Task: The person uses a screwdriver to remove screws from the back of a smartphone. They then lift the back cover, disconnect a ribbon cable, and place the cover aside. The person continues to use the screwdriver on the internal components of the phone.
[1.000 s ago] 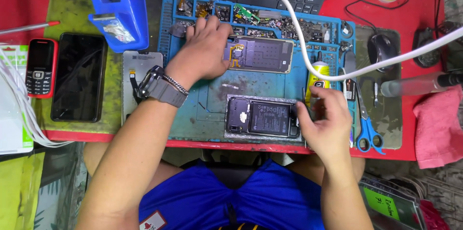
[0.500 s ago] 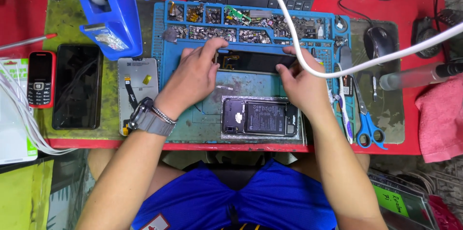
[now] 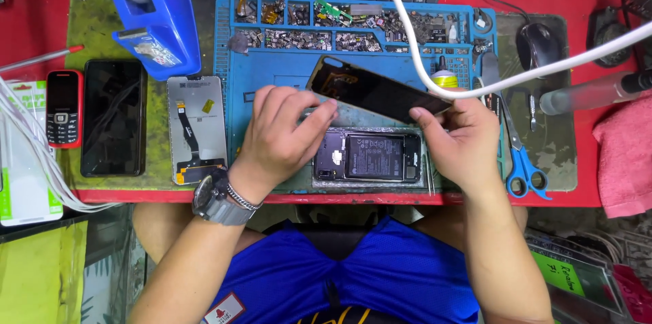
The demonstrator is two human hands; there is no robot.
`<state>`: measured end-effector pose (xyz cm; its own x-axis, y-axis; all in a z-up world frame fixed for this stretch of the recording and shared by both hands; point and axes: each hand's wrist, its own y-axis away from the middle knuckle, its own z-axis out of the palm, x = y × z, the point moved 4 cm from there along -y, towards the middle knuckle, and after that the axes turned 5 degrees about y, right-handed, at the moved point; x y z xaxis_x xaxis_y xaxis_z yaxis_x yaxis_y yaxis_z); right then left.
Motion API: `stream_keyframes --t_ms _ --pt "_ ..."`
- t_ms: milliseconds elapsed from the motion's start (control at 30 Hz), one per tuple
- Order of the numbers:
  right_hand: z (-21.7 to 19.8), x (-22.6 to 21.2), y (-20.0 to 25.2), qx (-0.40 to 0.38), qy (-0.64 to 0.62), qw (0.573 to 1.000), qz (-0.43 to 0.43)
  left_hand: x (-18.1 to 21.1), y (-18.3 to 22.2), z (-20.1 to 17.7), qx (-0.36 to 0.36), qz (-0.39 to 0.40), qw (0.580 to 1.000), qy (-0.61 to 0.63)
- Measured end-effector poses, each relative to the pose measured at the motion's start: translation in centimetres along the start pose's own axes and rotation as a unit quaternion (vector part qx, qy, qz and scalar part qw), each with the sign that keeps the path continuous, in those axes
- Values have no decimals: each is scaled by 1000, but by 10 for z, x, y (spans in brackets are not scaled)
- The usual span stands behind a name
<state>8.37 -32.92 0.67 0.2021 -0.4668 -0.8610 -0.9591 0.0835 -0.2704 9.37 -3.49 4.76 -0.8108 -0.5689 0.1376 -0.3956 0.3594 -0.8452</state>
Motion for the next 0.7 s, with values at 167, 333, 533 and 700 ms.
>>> stream_keyframes --t_ms 167,333,533,700 --pt "1 -18 9 -26 -55 997 44 3 -14 -12 -33 9 999 13" --pt "0 -26 14 -57 -85 992 73 12 -23 -18 -73 63 995 -17" --pt "-1 -26 16 -85 -108 987 78 23 -34 -22 -152 147 975 -63" --pt "1 -27 15 -97 -120 985 80 27 -37 -18 -200 178 955 -128"
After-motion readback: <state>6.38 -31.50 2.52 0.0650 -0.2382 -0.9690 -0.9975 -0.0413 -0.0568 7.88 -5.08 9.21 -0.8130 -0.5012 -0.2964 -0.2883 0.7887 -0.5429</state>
